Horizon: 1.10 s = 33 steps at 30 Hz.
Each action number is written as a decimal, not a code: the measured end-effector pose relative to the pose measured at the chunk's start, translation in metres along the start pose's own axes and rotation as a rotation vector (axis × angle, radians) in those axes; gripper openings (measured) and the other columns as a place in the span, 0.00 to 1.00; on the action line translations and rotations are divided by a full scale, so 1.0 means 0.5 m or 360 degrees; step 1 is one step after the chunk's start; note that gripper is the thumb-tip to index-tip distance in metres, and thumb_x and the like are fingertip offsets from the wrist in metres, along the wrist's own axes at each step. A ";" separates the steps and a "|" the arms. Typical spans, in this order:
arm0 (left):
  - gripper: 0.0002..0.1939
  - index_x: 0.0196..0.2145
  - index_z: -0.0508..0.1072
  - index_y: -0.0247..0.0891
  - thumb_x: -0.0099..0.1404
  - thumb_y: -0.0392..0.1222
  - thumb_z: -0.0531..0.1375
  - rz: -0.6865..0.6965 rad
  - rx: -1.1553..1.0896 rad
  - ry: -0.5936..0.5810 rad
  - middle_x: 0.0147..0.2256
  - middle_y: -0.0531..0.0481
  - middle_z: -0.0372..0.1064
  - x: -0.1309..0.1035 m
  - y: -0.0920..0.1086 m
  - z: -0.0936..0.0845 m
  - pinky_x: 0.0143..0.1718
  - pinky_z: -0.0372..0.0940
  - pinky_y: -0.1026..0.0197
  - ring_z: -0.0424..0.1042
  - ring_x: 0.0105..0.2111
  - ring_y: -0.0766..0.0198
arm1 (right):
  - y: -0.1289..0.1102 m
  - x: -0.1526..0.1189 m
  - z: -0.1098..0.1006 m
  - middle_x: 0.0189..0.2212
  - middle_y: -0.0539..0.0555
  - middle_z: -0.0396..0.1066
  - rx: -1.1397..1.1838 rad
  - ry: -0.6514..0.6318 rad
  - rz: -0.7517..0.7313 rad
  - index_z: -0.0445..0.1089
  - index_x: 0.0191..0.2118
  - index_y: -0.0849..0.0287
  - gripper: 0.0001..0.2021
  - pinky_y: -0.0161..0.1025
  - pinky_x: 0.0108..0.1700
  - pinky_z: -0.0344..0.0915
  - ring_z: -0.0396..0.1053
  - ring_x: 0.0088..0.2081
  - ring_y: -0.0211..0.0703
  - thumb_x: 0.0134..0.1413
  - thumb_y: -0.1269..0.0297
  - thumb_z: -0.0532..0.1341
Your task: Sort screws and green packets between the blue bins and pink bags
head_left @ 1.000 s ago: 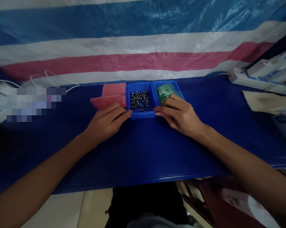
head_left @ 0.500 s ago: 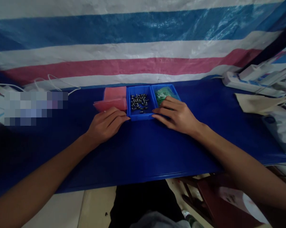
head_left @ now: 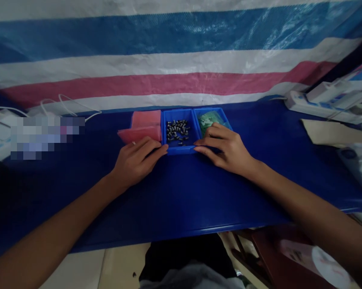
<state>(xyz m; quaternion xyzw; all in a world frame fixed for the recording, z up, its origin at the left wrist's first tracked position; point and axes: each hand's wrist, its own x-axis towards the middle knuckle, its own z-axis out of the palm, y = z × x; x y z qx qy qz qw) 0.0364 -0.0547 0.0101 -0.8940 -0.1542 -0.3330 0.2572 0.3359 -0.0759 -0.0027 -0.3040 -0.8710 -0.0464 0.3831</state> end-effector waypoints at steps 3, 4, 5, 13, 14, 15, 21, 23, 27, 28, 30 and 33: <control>0.07 0.50 0.76 0.37 0.76 0.32 0.65 -0.0021 -0.0042 0.0000 0.36 0.49 0.79 0.001 0.000 0.002 0.31 0.70 0.61 0.78 0.33 0.63 | -0.006 0.014 -0.010 0.32 0.54 0.71 -0.0067 -0.0133 0.0016 0.78 0.40 0.60 0.10 0.42 0.40 0.66 0.67 0.35 0.45 0.73 0.62 0.63; 0.07 0.49 0.76 0.36 0.75 0.32 0.65 -0.0031 -0.0066 0.0006 0.36 0.49 0.79 0.001 0.001 0.003 0.32 0.71 0.61 0.78 0.33 0.63 | -0.009 0.020 -0.014 0.32 0.55 0.71 -0.0126 -0.0201 0.0020 0.77 0.40 0.60 0.10 0.43 0.40 0.66 0.68 0.36 0.47 0.73 0.62 0.62; 0.06 0.49 0.76 0.35 0.75 0.32 0.65 -0.0046 -0.0087 0.0016 0.36 0.48 0.79 0.001 0.002 0.005 0.33 0.71 0.61 0.78 0.33 0.62 | -0.012 0.026 -0.017 0.32 0.55 0.71 -0.0201 -0.0271 0.0022 0.76 0.40 0.60 0.10 0.43 0.41 0.65 0.68 0.37 0.48 0.72 0.61 0.62; 0.11 0.53 0.77 0.39 0.75 0.34 0.66 -0.0144 -0.0095 -0.0034 0.40 0.47 0.80 -0.018 0.004 0.015 0.41 0.77 0.58 0.81 0.36 0.61 | -0.020 0.025 0.009 0.29 0.55 0.69 -0.0718 -0.0061 -0.0193 0.75 0.33 0.59 0.17 0.44 0.38 0.59 0.64 0.36 0.48 0.75 0.60 0.59; 0.13 0.55 0.76 0.39 0.74 0.33 0.66 -0.0150 -0.0082 -0.0033 0.41 0.47 0.80 -0.020 0.006 0.013 0.41 0.77 0.57 0.81 0.36 0.60 | -0.020 0.021 0.015 0.29 0.55 0.69 -0.0760 -0.0010 -0.0225 0.75 0.32 0.59 0.16 0.44 0.38 0.60 0.64 0.37 0.48 0.74 0.62 0.60; 0.14 0.55 0.76 0.39 0.74 0.32 0.66 -0.0163 -0.0079 -0.0023 0.41 0.46 0.80 -0.021 0.009 0.012 0.42 0.78 0.56 0.81 0.36 0.59 | -0.020 0.016 0.019 0.29 0.55 0.69 -0.0789 0.0026 -0.0251 0.74 0.32 0.59 0.15 0.44 0.39 0.61 0.64 0.37 0.48 0.73 0.63 0.60; 0.09 0.42 0.73 0.40 0.72 0.33 0.69 -0.0447 -0.0340 0.0073 0.38 0.49 0.81 -0.014 0.029 -0.011 0.43 0.79 0.57 0.82 0.38 0.61 | -0.021 0.007 0.023 0.28 0.53 0.68 -0.0727 0.0146 -0.0247 0.76 0.32 0.58 0.11 0.43 0.38 0.64 0.64 0.35 0.46 0.69 0.68 0.63; 0.10 0.42 0.72 0.40 0.71 0.31 0.70 -0.0437 -0.0370 0.0097 0.37 0.50 0.81 -0.010 0.030 -0.020 0.41 0.79 0.59 0.83 0.38 0.61 | -0.020 0.007 0.021 0.28 0.53 0.69 -0.0664 0.0165 -0.0219 0.76 0.32 0.59 0.11 0.43 0.36 0.65 0.63 0.34 0.45 0.69 0.69 0.63; 0.07 0.43 0.73 0.38 0.73 0.30 0.66 -0.0409 -0.0414 0.0068 0.35 0.49 0.80 0.000 0.027 -0.027 0.39 0.78 0.59 0.82 0.37 0.61 | -0.019 0.002 0.017 0.28 0.53 0.72 -0.0540 0.0200 -0.0178 0.78 0.35 0.59 0.08 0.43 0.34 0.63 0.64 0.33 0.44 0.69 0.70 0.64; 0.06 0.43 0.73 0.38 0.74 0.30 0.65 -0.0401 -0.0416 0.0064 0.35 0.49 0.80 0.002 0.027 -0.026 0.40 0.78 0.58 0.82 0.37 0.61 | -0.019 0.001 0.015 0.29 0.52 0.72 -0.0504 0.0199 -0.0158 0.78 0.36 0.59 0.08 0.43 0.35 0.63 0.64 0.33 0.44 0.69 0.70 0.63; 0.06 0.43 0.74 0.38 0.74 0.30 0.65 -0.0385 -0.0396 0.0056 0.37 0.48 0.80 0.006 0.027 -0.022 0.42 0.79 0.56 0.82 0.37 0.59 | -0.019 -0.003 0.013 0.29 0.53 0.73 -0.0424 0.0196 -0.0111 0.79 0.38 0.59 0.08 0.44 0.35 0.64 0.65 0.33 0.44 0.70 0.70 0.63; 0.12 0.50 0.77 0.37 0.71 0.28 0.68 -0.0299 -0.0297 0.0042 0.43 0.45 0.83 0.006 0.028 -0.013 0.46 0.79 0.55 0.83 0.40 0.58 | -0.019 -0.007 0.008 0.31 0.54 0.73 -0.0232 0.0163 -0.0004 0.80 0.43 0.61 0.07 0.44 0.38 0.68 0.68 0.34 0.45 0.71 0.69 0.62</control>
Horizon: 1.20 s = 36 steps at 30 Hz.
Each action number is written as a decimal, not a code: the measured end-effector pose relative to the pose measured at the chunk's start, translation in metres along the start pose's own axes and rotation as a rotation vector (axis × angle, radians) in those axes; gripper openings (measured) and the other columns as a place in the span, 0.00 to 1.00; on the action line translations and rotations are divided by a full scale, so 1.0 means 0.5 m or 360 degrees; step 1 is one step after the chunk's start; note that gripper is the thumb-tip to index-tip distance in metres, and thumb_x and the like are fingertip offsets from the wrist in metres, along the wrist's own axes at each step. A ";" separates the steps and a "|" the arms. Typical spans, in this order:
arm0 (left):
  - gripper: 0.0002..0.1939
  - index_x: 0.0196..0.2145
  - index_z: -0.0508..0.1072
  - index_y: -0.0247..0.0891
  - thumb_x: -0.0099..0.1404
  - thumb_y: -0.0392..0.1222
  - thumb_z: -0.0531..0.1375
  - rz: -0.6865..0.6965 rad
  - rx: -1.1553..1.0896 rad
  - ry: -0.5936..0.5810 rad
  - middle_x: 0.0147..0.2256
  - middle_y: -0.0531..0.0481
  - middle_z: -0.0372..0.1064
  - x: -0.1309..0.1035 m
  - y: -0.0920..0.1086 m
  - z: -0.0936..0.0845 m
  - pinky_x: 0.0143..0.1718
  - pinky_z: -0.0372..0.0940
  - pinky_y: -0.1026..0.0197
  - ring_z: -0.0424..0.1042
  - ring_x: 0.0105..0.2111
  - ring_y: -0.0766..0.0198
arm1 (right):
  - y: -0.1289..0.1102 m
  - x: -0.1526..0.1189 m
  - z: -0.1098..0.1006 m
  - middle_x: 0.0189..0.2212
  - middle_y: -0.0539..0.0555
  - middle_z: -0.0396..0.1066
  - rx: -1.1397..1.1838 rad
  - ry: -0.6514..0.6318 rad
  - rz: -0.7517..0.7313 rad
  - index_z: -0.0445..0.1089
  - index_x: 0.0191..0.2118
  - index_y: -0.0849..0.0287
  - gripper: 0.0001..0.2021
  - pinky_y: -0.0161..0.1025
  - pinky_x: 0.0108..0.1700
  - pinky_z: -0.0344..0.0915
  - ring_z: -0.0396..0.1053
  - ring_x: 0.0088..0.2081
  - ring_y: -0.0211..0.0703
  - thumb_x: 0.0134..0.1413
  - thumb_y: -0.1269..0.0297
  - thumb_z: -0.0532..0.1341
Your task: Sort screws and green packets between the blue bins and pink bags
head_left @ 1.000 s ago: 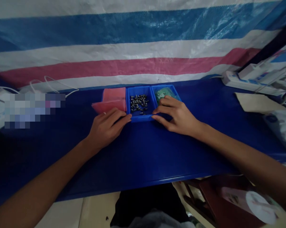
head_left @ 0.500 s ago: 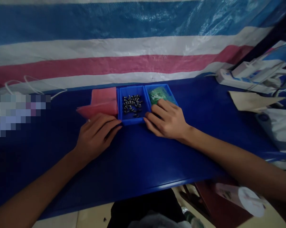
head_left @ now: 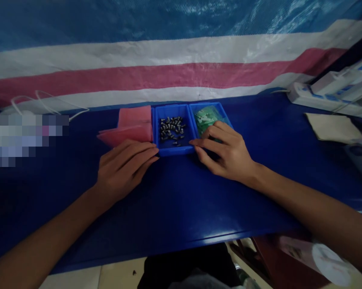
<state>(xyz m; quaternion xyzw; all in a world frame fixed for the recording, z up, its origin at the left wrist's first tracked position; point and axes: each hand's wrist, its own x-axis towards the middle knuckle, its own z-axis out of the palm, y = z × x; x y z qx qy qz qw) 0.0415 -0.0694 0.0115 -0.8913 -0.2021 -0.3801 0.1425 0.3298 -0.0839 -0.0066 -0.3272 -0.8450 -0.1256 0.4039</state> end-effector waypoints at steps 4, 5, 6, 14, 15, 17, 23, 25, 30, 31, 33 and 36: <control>0.20 0.57 0.77 0.38 0.71 0.24 0.66 0.0068 0.0021 -0.0046 0.48 0.45 0.83 -0.005 -0.007 0.009 0.44 0.79 0.54 0.81 0.41 0.57 | 0.006 -0.004 -0.003 0.34 0.54 0.73 0.0160 -0.0066 0.0096 0.81 0.46 0.59 0.09 0.46 0.41 0.73 0.70 0.36 0.46 0.72 0.64 0.63; 0.21 0.58 0.77 0.38 0.71 0.23 0.65 0.0065 -0.0004 -0.0047 0.48 0.45 0.83 -0.006 -0.009 0.010 0.44 0.79 0.54 0.81 0.42 0.57 | 0.009 -0.005 -0.002 0.34 0.55 0.73 0.0173 -0.0066 0.0087 0.81 0.46 0.60 0.09 0.47 0.41 0.73 0.70 0.37 0.46 0.72 0.63 0.63; 0.21 0.57 0.77 0.38 0.71 0.23 0.64 0.0060 -0.0029 -0.0051 0.48 0.45 0.83 -0.007 -0.012 0.011 0.44 0.79 0.54 0.80 0.42 0.57 | 0.012 -0.006 -0.002 0.34 0.55 0.73 0.0185 -0.0062 0.0069 0.82 0.47 0.60 0.09 0.46 0.41 0.73 0.70 0.37 0.46 0.72 0.63 0.64; 0.19 0.56 0.78 0.43 0.73 0.26 0.63 0.0051 -0.0115 -0.0105 0.49 0.45 0.83 -0.008 -0.024 0.015 0.47 0.80 0.53 0.82 0.45 0.57 | 0.027 -0.007 -0.002 0.34 0.53 0.72 0.0211 -0.0030 -0.0052 0.82 0.47 0.59 0.08 0.44 0.38 0.72 0.70 0.36 0.44 0.72 0.63 0.66; 0.18 0.55 0.78 0.42 0.73 0.25 0.63 0.0055 -0.0119 -0.0095 0.49 0.45 0.83 -0.009 -0.024 0.016 0.46 0.80 0.54 0.82 0.45 0.57 | 0.028 -0.007 -0.002 0.34 0.53 0.72 0.0210 -0.0034 -0.0061 0.82 0.47 0.59 0.08 0.44 0.38 0.72 0.70 0.36 0.44 0.72 0.63 0.66; 0.17 0.54 0.78 0.41 0.73 0.25 0.63 0.0062 -0.0121 -0.0086 0.48 0.44 0.83 -0.009 -0.024 0.018 0.47 0.79 0.54 0.81 0.45 0.57 | 0.028 -0.006 -0.002 0.34 0.53 0.72 0.0214 -0.0043 -0.0076 0.81 0.47 0.58 0.07 0.44 0.38 0.71 0.70 0.36 0.43 0.72 0.64 0.65; 0.16 0.53 0.78 0.37 0.72 0.23 0.64 0.0097 -0.0135 -0.0081 0.48 0.42 0.82 -0.009 -0.024 0.017 0.47 0.79 0.53 0.80 0.45 0.57 | 0.029 -0.003 0.000 0.33 0.53 0.71 0.0245 -0.0042 -0.0075 0.82 0.46 0.59 0.07 0.43 0.38 0.72 0.70 0.36 0.44 0.72 0.64 0.65; 0.17 0.53 0.78 0.37 0.71 0.22 0.64 0.0089 -0.0139 -0.0067 0.48 0.42 0.82 -0.008 -0.023 0.016 0.47 0.79 0.54 0.80 0.44 0.57 | 0.028 -0.002 0.001 0.33 0.54 0.71 0.0240 -0.0057 -0.0071 0.82 0.46 0.61 0.08 0.44 0.38 0.73 0.69 0.36 0.45 0.72 0.65 0.64; 0.15 0.53 0.77 0.38 0.72 0.26 0.66 0.0048 -0.0119 -0.0079 0.47 0.44 0.82 -0.006 -0.019 0.015 0.45 0.79 0.55 0.81 0.43 0.58 | 0.021 -0.002 0.000 0.33 0.55 0.71 0.0229 -0.0081 -0.0025 0.82 0.46 0.62 0.08 0.45 0.40 0.74 0.69 0.36 0.45 0.72 0.66 0.64; 0.15 0.53 0.77 0.38 0.72 0.26 0.67 0.0043 -0.0106 -0.0089 0.47 0.44 0.82 -0.006 -0.018 0.014 0.45 0.79 0.55 0.81 0.43 0.58 | 0.019 -0.002 -0.001 0.33 0.55 0.71 0.0231 -0.0079 -0.0009 0.82 0.46 0.62 0.08 0.44 0.40 0.73 0.69 0.36 0.45 0.72 0.66 0.64; 0.15 0.52 0.77 0.36 0.71 0.25 0.67 0.0054 -0.0077 -0.0102 0.47 0.43 0.82 -0.006 -0.016 0.011 0.46 0.79 0.55 0.81 0.43 0.58 | 0.016 -0.003 -0.002 0.33 0.54 0.71 0.0232 -0.0075 0.0018 0.81 0.46 0.61 0.08 0.44 0.39 0.73 0.69 0.36 0.45 0.72 0.66 0.64; 0.15 0.52 0.78 0.36 0.71 0.25 0.66 0.0070 -0.0045 -0.0110 0.47 0.43 0.82 -0.005 -0.013 0.006 0.47 0.79 0.55 0.82 0.43 0.58 | 0.014 -0.002 -0.004 0.33 0.53 0.71 0.0224 -0.0080 0.0030 0.81 0.46 0.60 0.07 0.43 0.39 0.72 0.69 0.36 0.43 0.73 0.66 0.64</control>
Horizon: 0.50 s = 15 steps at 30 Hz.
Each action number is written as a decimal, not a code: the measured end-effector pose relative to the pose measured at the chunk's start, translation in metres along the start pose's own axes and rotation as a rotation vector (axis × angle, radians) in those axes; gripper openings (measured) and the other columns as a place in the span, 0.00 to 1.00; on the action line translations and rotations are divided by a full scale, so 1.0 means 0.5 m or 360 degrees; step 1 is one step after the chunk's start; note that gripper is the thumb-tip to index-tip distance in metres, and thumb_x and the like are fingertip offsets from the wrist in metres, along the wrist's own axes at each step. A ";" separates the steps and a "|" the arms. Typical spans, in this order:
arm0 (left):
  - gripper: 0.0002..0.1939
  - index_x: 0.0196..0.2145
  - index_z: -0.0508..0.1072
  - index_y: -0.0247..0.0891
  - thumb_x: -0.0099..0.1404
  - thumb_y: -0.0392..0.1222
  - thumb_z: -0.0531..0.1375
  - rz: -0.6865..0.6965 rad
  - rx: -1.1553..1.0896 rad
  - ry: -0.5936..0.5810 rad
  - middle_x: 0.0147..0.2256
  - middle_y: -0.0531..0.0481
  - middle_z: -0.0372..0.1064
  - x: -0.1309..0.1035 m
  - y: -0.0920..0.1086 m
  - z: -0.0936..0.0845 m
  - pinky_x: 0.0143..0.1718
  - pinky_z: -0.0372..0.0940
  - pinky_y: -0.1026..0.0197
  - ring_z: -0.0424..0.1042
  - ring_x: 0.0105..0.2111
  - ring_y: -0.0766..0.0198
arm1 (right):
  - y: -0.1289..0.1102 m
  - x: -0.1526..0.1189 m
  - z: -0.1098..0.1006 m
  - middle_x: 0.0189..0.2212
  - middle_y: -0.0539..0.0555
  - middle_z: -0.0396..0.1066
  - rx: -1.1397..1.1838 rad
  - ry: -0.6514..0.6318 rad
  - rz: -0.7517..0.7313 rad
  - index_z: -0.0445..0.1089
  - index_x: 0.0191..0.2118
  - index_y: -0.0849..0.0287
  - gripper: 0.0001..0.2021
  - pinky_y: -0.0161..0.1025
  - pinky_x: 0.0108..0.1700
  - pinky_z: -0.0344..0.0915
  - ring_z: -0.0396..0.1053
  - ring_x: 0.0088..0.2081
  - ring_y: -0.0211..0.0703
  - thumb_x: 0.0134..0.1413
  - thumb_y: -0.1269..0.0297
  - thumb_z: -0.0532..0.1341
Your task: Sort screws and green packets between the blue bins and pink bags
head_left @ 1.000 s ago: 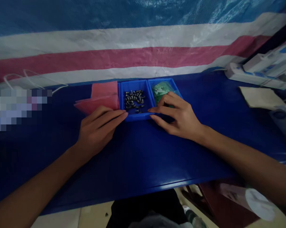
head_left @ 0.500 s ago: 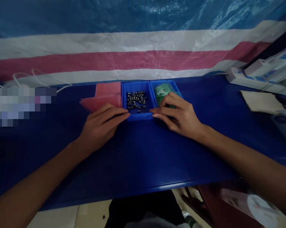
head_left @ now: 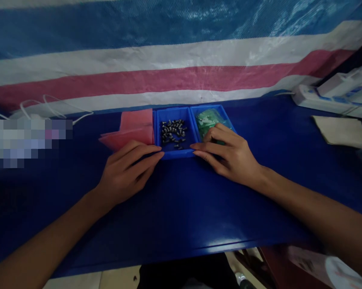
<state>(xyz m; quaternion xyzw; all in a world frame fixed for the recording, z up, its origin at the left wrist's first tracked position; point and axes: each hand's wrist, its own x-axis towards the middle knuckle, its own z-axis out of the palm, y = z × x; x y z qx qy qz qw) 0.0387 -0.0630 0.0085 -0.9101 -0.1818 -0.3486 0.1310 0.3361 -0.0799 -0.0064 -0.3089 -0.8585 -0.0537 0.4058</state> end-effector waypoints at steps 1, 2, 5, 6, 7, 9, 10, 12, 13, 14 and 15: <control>0.15 0.52 0.78 0.37 0.71 0.24 0.66 -0.0002 0.0001 -0.0010 0.47 0.43 0.82 0.001 0.000 -0.001 0.47 0.79 0.55 0.82 0.44 0.58 | 0.000 0.001 -0.001 0.33 0.53 0.71 0.0000 -0.0003 -0.0001 0.81 0.46 0.60 0.07 0.43 0.39 0.72 0.69 0.35 0.43 0.73 0.66 0.64; 0.15 0.52 0.78 0.37 0.71 0.24 0.66 -0.0009 -0.0001 -0.0020 0.48 0.43 0.83 0.002 0.000 -0.002 0.47 0.79 0.55 0.81 0.44 0.59 | 0.000 0.001 -0.001 0.33 0.54 0.72 -0.0001 -0.0005 -0.0007 0.81 0.46 0.61 0.07 0.43 0.39 0.72 0.69 0.35 0.43 0.73 0.66 0.64; 0.16 0.51 0.78 0.37 0.70 0.23 0.66 -0.0029 -0.0037 -0.0011 0.47 0.44 0.83 0.003 -0.002 0.002 0.46 0.79 0.55 0.81 0.43 0.59 | 0.003 0.003 -0.002 0.33 0.55 0.72 -0.0008 -0.0021 -0.0035 0.81 0.46 0.62 0.08 0.43 0.39 0.72 0.69 0.35 0.43 0.73 0.66 0.64; 0.16 0.51 0.78 0.37 0.70 0.23 0.67 -0.0026 -0.0056 0.0008 0.47 0.43 0.83 0.003 -0.003 0.004 0.46 0.79 0.55 0.81 0.43 0.59 | 0.004 0.003 -0.003 0.33 0.55 0.72 -0.0011 -0.0023 -0.0048 0.81 0.46 0.62 0.08 0.43 0.40 0.72 0.69 0.36 0.43 0.73 0.66 0.64; 0.16 0.51 0.78 0.36 0.70 0.23 0.67 -0.0020 -0.0070 0.0026 0.47 0.43 0.83 0.003 -0.003 0.007 0.46 0.79 0.55 0.81 0.43 0.58 | 0.006 0.003 -0.002 0.33 0.55 0.72 -0.0013 -0.0021 -0.0059 0.81 0.46 0.63 0.08 0.44 0.40 0.72 0.69 0.36 0.43 0.73 0.66 0.64; 0.17 0.53 0.78 0.36 0.70 0.23 0.67 -0.0005 -0.0086 0.0040 0.48 0.42 0.83 0.001 -0.004 0.012 0.46 0.79 0.54 0.81 0.44 0.58 | 0.008 0.001 -0.002 0.33 0.55 0.72 -0.0012 -0.0013 -0.0067 0.81 0.46 0.62 0.08 0.44 0.40 0.72 0.69 0.36 0.43 0.73 0.66 0.64; 0.18 0.54 0.78 0.36 0.70 0.23 0.66 0.0000 -0.0087 0.0039 0.48 0.42 0.83 0.000 -0.004 0.015 0.47 0.80 0.54 0.81 0.44 0.57 | 0.009 0.000 -0.001 0.33 0.55 0.72 -0.0008 -0.0006 -0.0070 0.81 0.46 0.62 0.08 0.44 0.40 0.72 0.69 0.36 0.43 0.73 0.66 0.64; 0.18 0.54 0.77 0.35 0.70 0.22 0.65 0.0001 -0.0083 0.0035 0.48 0.42 0.83 -0.003 -0.005 0.017 0.47 0.80 0.54 0.81 0.45 0.57 | 0.010 -0.001 0.000 0.33 0.55 0.73 -0.0001 -0.0004 -0.0070 0.81 0.46 0.62 0.08 0.44 0.40 0.72 0.69 0.36 0.44 0.73 0.66 0.64; 0.18 0.54 0.77 0.35 0.70 0.22 0.65 0.0002 -0.0082 0.0038 0.48 0.41 0.82 -0.004 -0.005 0.018 0.48 0.80 0.54 0.81 0.45 0.57 | 0.011 -0.002 0.000 0.34 0.55 0.73 -0.0003 -0.0006 -0.0070 0.81 0.46 0.62 0.08 0.44 0.39 0.73 0.70 0.36 0.44 0.73 0.66 0.64; 0.18 0.54 0.77 0.35 0.70 0.22 0.65 0.0009 -0.0079 0.0045 0.48 0.41 0.82 -0.005 -0.006 0.018 0.48 0.80 0.53 0.81 0.45 0.57 | 0.012 -0.002 0.001 0.34 0.55 0.73 -0.0007 -0.0009 -0.0074 0.81 0.46 0.62 0.08 0.44 0.40 0.73 0.70 0.36 0.44 0.73 0.66 0.64; 0.18 0.55 0.77 0.34 0.71 0.22 0.65 0.0014 -0.0077 0.0048 0.48 0.41 0.82 -0.006 -0.007 0.018 0.48 0.80 0.53 0.81 0.45 0.56 | 0.013 -0.001 0.001 0.34 0.55 0.73 -0.0010 -0.0011 -0.0079 0.81 0.47 0.61 0.08 0.44 0.40 0.73 0.70 0.36 0.44 0.73 0.66 0.64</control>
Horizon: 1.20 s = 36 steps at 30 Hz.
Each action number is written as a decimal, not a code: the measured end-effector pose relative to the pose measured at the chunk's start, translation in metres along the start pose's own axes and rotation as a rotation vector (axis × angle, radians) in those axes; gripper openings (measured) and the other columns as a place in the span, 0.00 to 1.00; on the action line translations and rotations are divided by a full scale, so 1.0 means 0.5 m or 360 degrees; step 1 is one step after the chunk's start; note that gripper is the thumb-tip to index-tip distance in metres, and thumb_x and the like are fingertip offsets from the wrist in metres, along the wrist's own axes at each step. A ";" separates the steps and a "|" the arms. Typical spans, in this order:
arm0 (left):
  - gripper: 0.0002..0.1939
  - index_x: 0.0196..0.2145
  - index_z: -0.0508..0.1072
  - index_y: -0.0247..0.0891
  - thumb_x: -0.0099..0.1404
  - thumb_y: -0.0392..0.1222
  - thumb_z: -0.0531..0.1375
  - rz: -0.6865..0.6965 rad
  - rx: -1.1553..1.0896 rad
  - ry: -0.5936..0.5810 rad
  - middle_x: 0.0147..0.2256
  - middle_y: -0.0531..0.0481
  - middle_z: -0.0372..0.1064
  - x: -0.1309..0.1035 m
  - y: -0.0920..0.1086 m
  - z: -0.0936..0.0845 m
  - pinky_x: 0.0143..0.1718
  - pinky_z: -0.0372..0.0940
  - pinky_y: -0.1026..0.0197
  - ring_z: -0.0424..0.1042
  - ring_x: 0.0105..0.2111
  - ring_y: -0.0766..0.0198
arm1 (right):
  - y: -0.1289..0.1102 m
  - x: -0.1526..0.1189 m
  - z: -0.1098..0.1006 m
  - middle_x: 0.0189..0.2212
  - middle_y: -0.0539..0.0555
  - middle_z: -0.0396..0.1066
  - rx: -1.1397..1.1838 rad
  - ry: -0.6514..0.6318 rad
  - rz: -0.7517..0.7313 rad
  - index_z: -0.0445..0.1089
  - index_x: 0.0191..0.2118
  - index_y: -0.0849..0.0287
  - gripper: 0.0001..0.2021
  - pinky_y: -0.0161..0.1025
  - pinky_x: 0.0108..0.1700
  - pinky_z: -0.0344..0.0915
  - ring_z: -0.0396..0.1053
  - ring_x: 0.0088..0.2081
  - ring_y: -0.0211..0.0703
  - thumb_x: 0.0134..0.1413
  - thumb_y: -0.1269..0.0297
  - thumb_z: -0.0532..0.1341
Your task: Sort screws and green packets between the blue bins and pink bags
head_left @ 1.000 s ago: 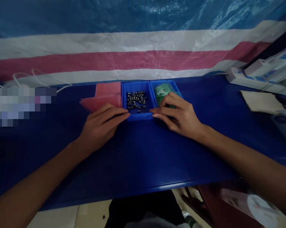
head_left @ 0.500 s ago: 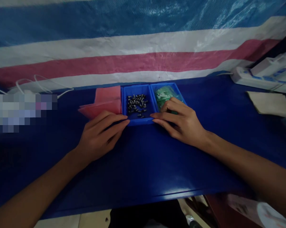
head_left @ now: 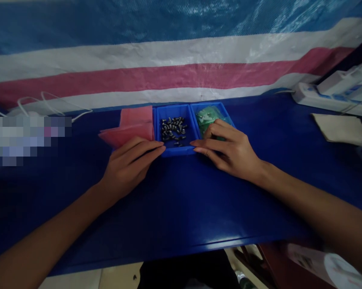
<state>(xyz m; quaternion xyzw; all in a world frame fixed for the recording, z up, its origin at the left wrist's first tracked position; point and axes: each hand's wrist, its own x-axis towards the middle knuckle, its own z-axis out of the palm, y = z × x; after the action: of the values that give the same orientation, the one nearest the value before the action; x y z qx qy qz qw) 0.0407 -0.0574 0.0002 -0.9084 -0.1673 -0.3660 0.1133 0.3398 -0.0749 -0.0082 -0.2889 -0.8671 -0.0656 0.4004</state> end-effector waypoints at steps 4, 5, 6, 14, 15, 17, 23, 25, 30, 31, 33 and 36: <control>0.20 0.57 0.77 0.38 0.72 0.23 0.64 -0.0005 -0.0009 -0.0019 0.49 0.42 0.82 -0.001 -0.004 -0.001 0.48 0.80 0.53 0.82 0.46 0.56 | 0.006 0.002 0.001 0.34 0.54 0.72 0.0030 0.0004 -0.0021 0.81 0.46 0.60 0.08 0.44 0.39 0.73 0.70 0.36 0.44 0.73 0.65 0.64; 0.21 0.58 0.76 0.39 0.72 0.23 0.63 -0.0013 -0.0021 -0.0023 0.49 0.43 0.82 -0.001 -0.006 -0.001 0.49 0.80 0.52 0.82 0.46 0.56 | 0.007 0.002 0.002 0.34 0.54 0.72 0.0037 0.0010 -0.0021 0.81 0.46 0.60 0.08 0.44 0.39 0.73 0.70 0.36 0.44 0.73 0.65 0.64; 0.21 0.58 0.76 0.40 0.72 0.23 0.63 -0.0021 -0.0034 -0.0024 0.49 0.43 0.82 -0.002 -0.007 -0.001 0.49 0.80 0.52 0.82 0.47 0.56 | 0.008 0.002 0.002 0.34 0.54 0.72 0.0040 0.0009 -0.0018 0.81 0.47 0.60 0.08 0.44 0.39 0.73 0.70 0.36 0.44 0.73 0.65 0.64; 0.20 0.58 0.76 0.40 0.72 0.27 0.66 0.0028 0.0171 0.0008 0.50 0.43 0.82 0.000 0.005 -0.015 0.47 0.81 0.52 0.83 0.46 0.55 | -0.001 0.003 -0.006 0.34 0.54 0.73 -0.0002 0.0000 0.0031 0.81 0.46 0.60 0.07 0.44 0.40 0.73 0.71 0.36 0.44 0.72 0.65 0.65; 0.20 0.58 0.76 0.39 0.72 0.27 0.66 0.0030 0.0226 0.0046 0.50 0.43 0.82 0.002 0.009 -0.024 0.46 0.80 0.52 0.83 0.45 0.55 | -0.003 0.003 -0.007 0.33 0.54 0.73 -0.0007 -0.0008 0.0029 0.81 0.46 0.60 0.07 0.44 0.40 0.73 0.70 0.36 0.44 0.72 0.66 0.65; 0.18 0.57 0.77 0.39 0.71 0.28 0.66 0.0012 0.0355 0.0144 0.47 0.45 0.82 0.002 0.011 -0.042 0.43 0.79 0.52 0.82 0.42 0.57 | -0.004 0.002 -0.007 0.33 0.54 0.73 -0.0025 -0.0022 0.0022 0.81 0.46 0.60 0.06 0.44 0.40 0.74 0.71 0.36 0.43 0.72 0.66 0.66; 0.13 0.57 0.76 0.44 0.77 0.41 0.64 -0.0586 0.0331 0.0567 0.49 0.47 0.75 -0.010 -0.032 -0.060 0.49 0.76 0.42 0.75 0.50 0.52 | -0.011 0.005 -0.008 0.37 0.56 0.76 -0.0205 0.0074 0.0006 0.79 0.50 0.59 0.08 0.48 0.43 0.76 0.73 0.39 0.47 0.73 0.64 0.64; 0.18 0.60 0.73 0.44 0.76 0.47 0.65 -0.0728 0.0120 0.0547 0.55 0.45 0.72 -0.018 -0.053 -0.048 0.51 0.76 0.41 0.72 0.56 0.47 | -0.016 0.027 -0.010 0.39 0.58 0.77 -0.0242 0.0134 -0.0004 0.79 0.50 0.58 0.08 0.50 0.43 0.75 0.74 0.40 0.49 0.73 0.65 0.62; 0.29 0.66 0.68 0.48 0.74 0.56 0.68 -0.0941 -0.0157 0.0405 0.62 0.44 0.69 -0.049 -0.082 -0.020 0.59 0.75 0.40 0.72 0.61 0.45 | -0.037 0.152 0.003 0.49 0.63 0.77 -0.0104 -0.0205 -0.0043 0.78 0.55 0.61 0.13 0.53 0.53 0.74 0.74 0.51 0.55 0.73 0.64 0.59; 0.31 0.67 0.68 0.49 0.72 0.58 0.69 -0.0953 -0.0166 0.0383 0.62 0.44 0.70 -0.054 -0.084 -0.017 0.60 0.75 0.40 0.72 0.62 0.45 | -0.042 0.181 0.011 0.50 0.64 0.76 -0.0075 -0.0342 -0.0027 0.78 0.54 0.62 0.13 0.52 0.55 0.72 0.73 0.52 0.55 0.73 0.65 0.60; 0.33 0.67 0.67 0.49 0.71 0.59 0.69 -0.0978 -0.0183 0.0324 0.62 0.42 0.70 -0.063 -0.087 -0.015 0.63 0.73 0.39 0.72 0.62 0.45 | -0.053 0.231 0.032 0.48 0.64 0.77 -0.0036 -0.0611 0.0082 0.77 0.56 0.64 0.14 0.50 0.54 0.70 0.73 0.52 0.56 0.71 0.65 0.63; 0.35 0.69 0.65 0.48 0.71 0.59 0.69 -0.0983 -0.0274 0.0291 0.63 0.41 0.70 -0.068 -0.087 -0.016 0.66 0.71 0.37 0.72 0.63 0.45 | -0.066 0.269 0.064 0.46 0.61 0.79 0.0119 -0.0755 0.0319 0.76 0.53 0.63 0.11 0.43 0.47 0.66 0.74 0.47 0.50 0.68 0.70 0.64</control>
<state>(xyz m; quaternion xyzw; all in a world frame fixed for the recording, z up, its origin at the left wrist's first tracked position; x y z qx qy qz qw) -0.0043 -0.0276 -0.0145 -0.7845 -0.3923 -0.4758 -0.0655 0.2314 -0.0309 0.0725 -0.3657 -0.9056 0.0762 0.2009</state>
